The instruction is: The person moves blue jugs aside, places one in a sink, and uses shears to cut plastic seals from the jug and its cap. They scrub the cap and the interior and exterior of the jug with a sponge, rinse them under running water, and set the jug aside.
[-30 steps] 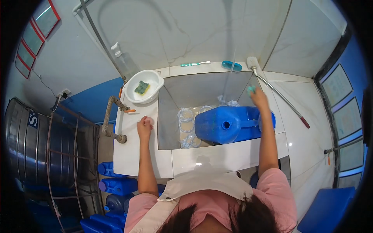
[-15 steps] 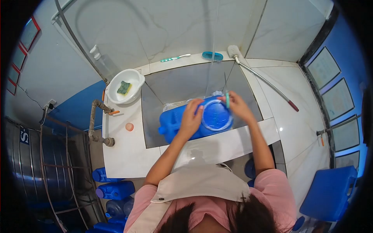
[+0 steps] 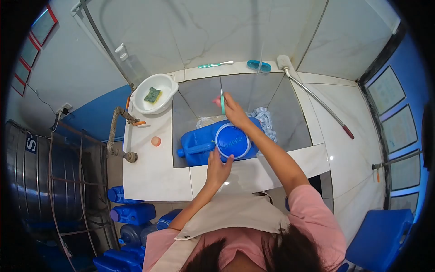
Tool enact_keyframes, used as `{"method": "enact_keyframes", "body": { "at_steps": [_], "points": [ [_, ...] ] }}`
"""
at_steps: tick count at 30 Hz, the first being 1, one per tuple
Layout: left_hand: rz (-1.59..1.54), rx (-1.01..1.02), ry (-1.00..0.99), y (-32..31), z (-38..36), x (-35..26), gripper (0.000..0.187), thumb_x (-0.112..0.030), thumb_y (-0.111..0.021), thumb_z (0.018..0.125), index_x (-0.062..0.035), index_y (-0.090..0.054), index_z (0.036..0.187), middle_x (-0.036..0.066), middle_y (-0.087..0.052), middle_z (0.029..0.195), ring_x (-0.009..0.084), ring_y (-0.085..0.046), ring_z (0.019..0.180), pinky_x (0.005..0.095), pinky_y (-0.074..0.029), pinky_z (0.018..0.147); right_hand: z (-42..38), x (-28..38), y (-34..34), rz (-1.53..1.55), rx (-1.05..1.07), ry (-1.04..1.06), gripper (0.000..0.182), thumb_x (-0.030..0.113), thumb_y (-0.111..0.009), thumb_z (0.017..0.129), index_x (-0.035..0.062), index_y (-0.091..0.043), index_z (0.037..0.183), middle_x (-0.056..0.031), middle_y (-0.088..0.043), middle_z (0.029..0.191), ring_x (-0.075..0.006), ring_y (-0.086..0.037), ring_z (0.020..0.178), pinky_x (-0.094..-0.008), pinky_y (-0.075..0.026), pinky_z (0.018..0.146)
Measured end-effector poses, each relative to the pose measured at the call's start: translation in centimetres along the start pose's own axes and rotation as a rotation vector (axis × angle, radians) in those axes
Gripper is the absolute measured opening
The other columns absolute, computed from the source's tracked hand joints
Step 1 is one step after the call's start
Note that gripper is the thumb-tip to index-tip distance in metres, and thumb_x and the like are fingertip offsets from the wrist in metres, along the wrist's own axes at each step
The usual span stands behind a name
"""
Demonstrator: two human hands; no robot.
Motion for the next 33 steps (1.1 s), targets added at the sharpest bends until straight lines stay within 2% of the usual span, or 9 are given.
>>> {"method": "enact_keyframes", "body": {
  "at_steps": [2, 4, 8, 10, 13, 17, 21, 25, 33],
  "points": [
    [0.148, 0.136, 0.011, 1.5, -0.2, -1.9, 0.061, -0.025, -0.059, 0.087, 0.0055, -0.033, 0.133, 0.023, -0.043, 0.123, 0.0327, -0.046, 0.109, 0.0413, -0.036, 0.092, 3.2, -1.9, -1.8, 0.420, -0.050, 0.104, 0.041, 0.043, -0.046, 0.092, 0.0048, -0.044, 0.107, -0.0163, -0.062, 0.103, -0.0303, -0.061, 0.097, -0.0371, -0.046, 0.084],
    [0.390, -0.184, -0.486, 2.7, 2.2, -4.2, 0.065, -0.032, -0.058, 0.087, 0.0039, -0.032, 0.134, 0.023, -0.041, 0.127, 0.0349, -0.045, 0.113, 0.0456, -0.038, 0.091, 4.2, -1.9, -1.1, 0.584, -0.090, 0.096, 0.042, 0.043, -0.045, 0.092, 0.0048, -0.044, 0.108, -0.0147, -0.061, 0.106, -0.0270, -0.059, 0.100, -0.0362, -0.043, 0.090],
    [0.395, -0.024, -0.749, 2.0, 5.8, -4.7, 0.059, -0.038, -0.056, 0.087, 0.0035, -0.042, 0.127, 0.025, -0.051, 0.117, 0.0361, -0.051, 0.105, 0.0458, -0.041, 0.085, 2.3, -0.2, 3.3, 0.822, -0.168, -0.009, 0.048, 0.046, -0.039, 0.095, 0.0024, -0.044, 0.113, -0.0184, -0.059, 0.111, -0.0235, -0.056, 0.106, -0.0333, -0.037, 0.098],
    [0.331, 0.186, 0.037, 3.1, 6.0, -4.5, 0.050, -0.040, -0.054, 0.087, 0.0022, -0.052, 0.115, 0.025, -0.058, 0.101, 0.0371, -0.056, 0.096, 0.0434, -0.044, 0.082, -1.1, 0.5, 5.8, 0.696, -0.198, 0.010, 0.048, 0.046, -0.038, 0.095, 0.0022, -0.043, 0.114, -0.0181, -0.059, 0.113, -0.0239, -0.054, 0.109, -0.0335, -0.035, 0.100],
    [0.571, 0.467, 0.226, 6.1, 5.5, -4.9, 0.047, -0.039, -0.056, 0.086, 0.0040, -0.056, 0.105, 0.023, -0.061, 0.092, 0.0361, -0.059, 0.090, 0.0416, -0.047, 0.074, -6.8, 1.6, 7.6, 0.472, -0.218, -0.027, 0.047, 0.043, -0.039, 0.095, 0.0013, -0.041, 0.116, -0.0156, -0.057, 0.116, -0.0248, -0.051, 0.113, -0.0345, -0.033, 0.102],
    [0.175, -0.092, -0.408, 3.8, 7.1, -2.0, 0.052, -0.033, -0.059, 0.085, 0.0049, -0.048, 0.117, 0.026, -0.054, 0.112, 0.0392, -0.053, 0.103, 0.0420, -0.044, 0.084, -12.1, 0.2, 4.1, 0.194, -0.293, 0.006, 0.044, 0.039, -0.039, 0.096, 0.0013, -0.038, 0.118, -0.0144, -0.057, 0.116, -0.0263, -0.048, 0.116, -0.0362, -0.035, 0.099],
    [0.002, -0.027, -0.177, 0.2, 6.3, -1.1, 0.058, -0.032, -0.066, 0.081, 0.0070, -0.045, 0.118, 0.026, -0.052, 0.114, 0.0403, -0.053, 0.103, 0.0422, -0.044, 0.087, -12.3, 1.2, -0.7, -0.117, -0.478, 0.119, 0.036, 0.035, -0.042, 0.095, 0.0039, -0.041, 0.115, -0.0154, -0.058, 0.112, -0.0285, -0.052, 0.111, -0.0369, -0.038, 0.094],
    [-0.114, -0.072, 0.132, 2.5, 4.7, -2.2, 0.056, -0.031, -0.075, 0.073, 0.0051, -0.049, 0.108, 0.022, -0.060, 0.099, 0.0291, -0.061, 0.087, 0.0343, -0.048, 0.077, -6.6, 2.8, 1.2, 0.174, -0.093, -0.094, 0.025, 0.026, -0.051, 0.092, 0.0047, -0.047, 0.104, -0.0139, -0.060, 0.105, -0.0278, -0.057, 0.100, -0.0348, -0.043, 0.084],
    [-0.812, -0.250, 0.023, 11.2, 8.4, -2.5, 0.029, -0.013, -0.067, 0.083, 0.0000, -0.051, 0.103, 0.007, -0.062, 0.090, 0.0085, -0.057, 0.079, 0.0202, -0.046, 0.069, -4.0, 9.5, 2.4, 0.659, 0.053, 0.033, 0.024, 0.029, -0.057, 0.090, 0.0053, -0.053, 0.087, -0.0046, -0.060, 0.077, -0.0074, -0.053, 0.065, -0.0206, -0.044, 0.061]
  ]
}}
Point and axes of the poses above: each hand's wrist, its own z-axis towards the middle knuckle, its own y-axis out of the back of the hand, x = y × z, the point moved 1 cm from there along z, towards the middle knuckle
